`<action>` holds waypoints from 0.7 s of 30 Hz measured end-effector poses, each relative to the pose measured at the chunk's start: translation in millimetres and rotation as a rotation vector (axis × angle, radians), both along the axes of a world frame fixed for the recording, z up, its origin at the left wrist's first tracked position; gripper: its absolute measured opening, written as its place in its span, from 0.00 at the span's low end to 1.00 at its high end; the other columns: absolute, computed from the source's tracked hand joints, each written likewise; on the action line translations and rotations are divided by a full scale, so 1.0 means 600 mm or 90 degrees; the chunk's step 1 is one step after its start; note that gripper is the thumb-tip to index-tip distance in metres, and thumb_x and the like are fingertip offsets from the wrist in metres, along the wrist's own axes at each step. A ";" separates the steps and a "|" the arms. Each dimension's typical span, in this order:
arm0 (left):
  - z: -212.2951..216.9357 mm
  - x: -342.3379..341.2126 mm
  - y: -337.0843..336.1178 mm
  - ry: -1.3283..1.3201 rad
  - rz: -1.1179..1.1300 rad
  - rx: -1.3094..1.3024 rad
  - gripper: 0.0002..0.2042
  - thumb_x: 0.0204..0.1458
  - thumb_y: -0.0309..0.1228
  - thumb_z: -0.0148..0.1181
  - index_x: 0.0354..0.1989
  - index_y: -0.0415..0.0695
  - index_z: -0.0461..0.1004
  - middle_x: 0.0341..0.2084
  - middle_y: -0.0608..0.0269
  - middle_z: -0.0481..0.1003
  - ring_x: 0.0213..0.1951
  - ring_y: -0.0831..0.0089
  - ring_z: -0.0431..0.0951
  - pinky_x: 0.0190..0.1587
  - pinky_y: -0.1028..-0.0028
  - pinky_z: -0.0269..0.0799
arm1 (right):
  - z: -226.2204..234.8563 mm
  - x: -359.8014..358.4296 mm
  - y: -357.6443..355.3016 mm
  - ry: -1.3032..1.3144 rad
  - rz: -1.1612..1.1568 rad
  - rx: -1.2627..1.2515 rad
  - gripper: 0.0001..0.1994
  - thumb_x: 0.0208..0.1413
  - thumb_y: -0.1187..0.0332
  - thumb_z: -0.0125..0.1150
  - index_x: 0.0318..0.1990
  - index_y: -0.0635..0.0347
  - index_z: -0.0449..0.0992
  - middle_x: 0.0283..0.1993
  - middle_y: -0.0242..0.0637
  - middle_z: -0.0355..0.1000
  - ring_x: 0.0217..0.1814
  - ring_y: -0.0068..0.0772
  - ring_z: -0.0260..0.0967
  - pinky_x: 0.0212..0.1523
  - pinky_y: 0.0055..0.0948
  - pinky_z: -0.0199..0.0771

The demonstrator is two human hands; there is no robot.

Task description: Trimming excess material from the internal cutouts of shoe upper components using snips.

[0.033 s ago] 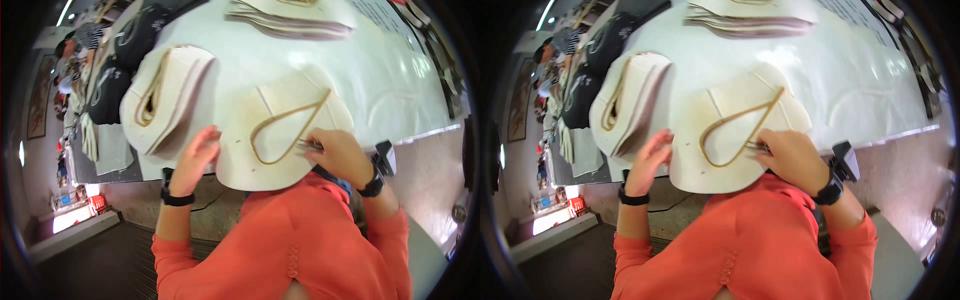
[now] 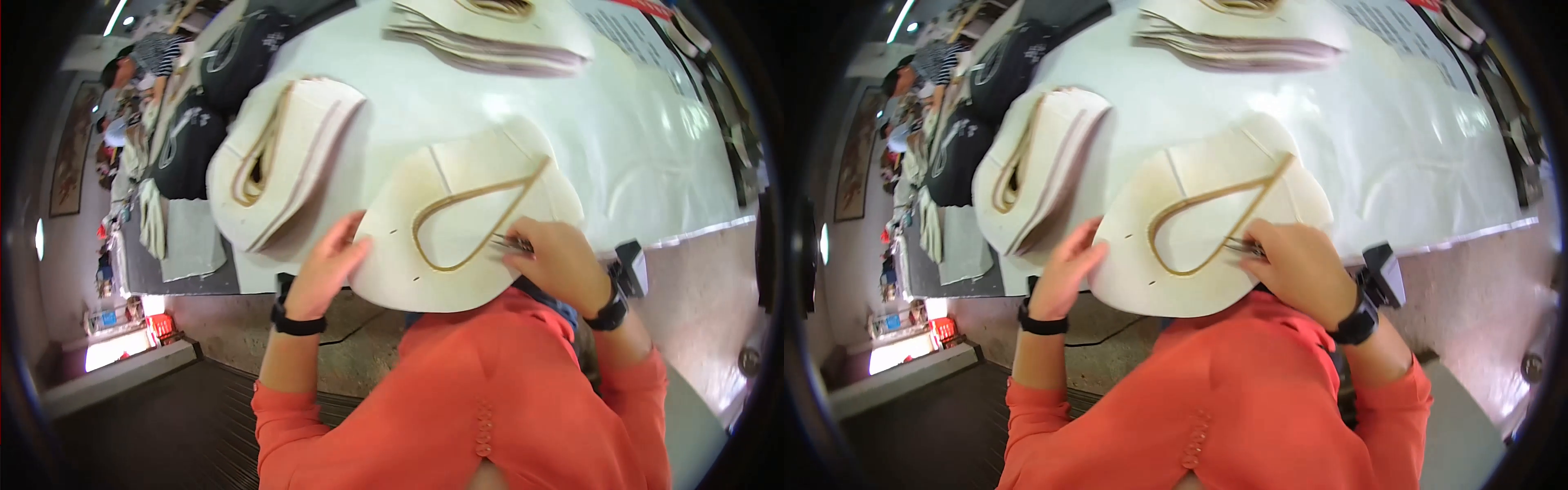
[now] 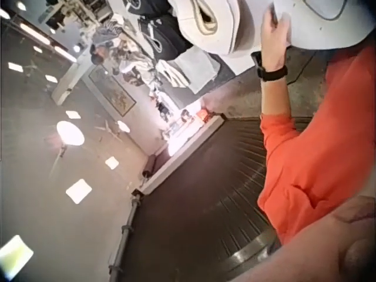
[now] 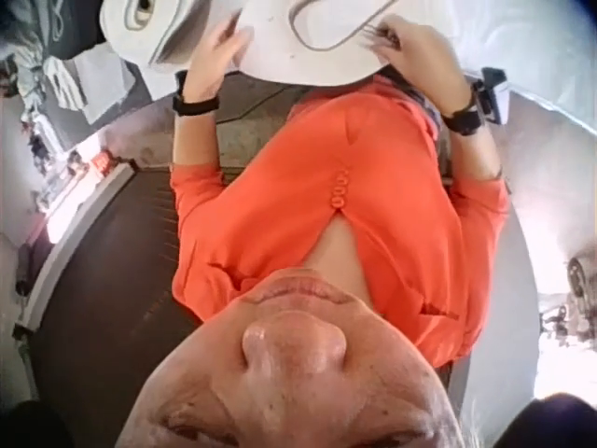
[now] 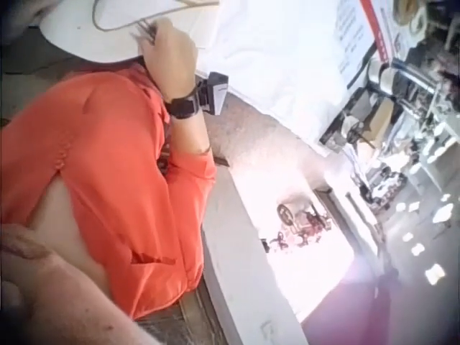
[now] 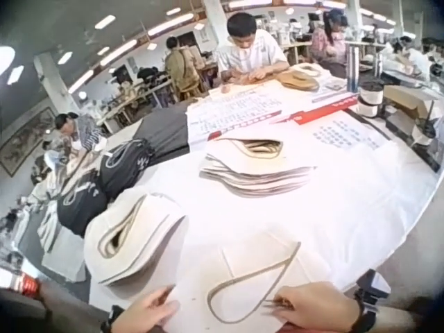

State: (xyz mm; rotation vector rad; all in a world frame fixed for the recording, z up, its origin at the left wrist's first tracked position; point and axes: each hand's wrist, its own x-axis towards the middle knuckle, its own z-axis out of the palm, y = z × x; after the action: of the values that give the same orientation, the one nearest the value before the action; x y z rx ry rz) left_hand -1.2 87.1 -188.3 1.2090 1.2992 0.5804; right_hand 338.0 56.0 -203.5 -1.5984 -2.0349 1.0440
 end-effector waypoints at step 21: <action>0.109 -0.237 0.061 0.482 0.473 0.461 0.19 0.64 0.27 0.58 0.64 0.42 0.72 0.59 0.58 0.75 0.59 0.67 0.74 0.63 0.68 0.66 | -0.048 -0.038 -0.002 0.192 -0.174 0.093 0.07 0.55 0.75 0.66 0.40 0.66 0.78 0.32 0.45 0.78 0.31 0.38 0.78 0.35 0.30 0.76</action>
State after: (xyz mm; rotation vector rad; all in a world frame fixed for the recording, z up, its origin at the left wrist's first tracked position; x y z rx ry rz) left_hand -143.6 123.5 -122.7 1.5924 2.3441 1.2787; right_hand 315.1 54.8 -232.1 -1.4898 -1.6059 0.9459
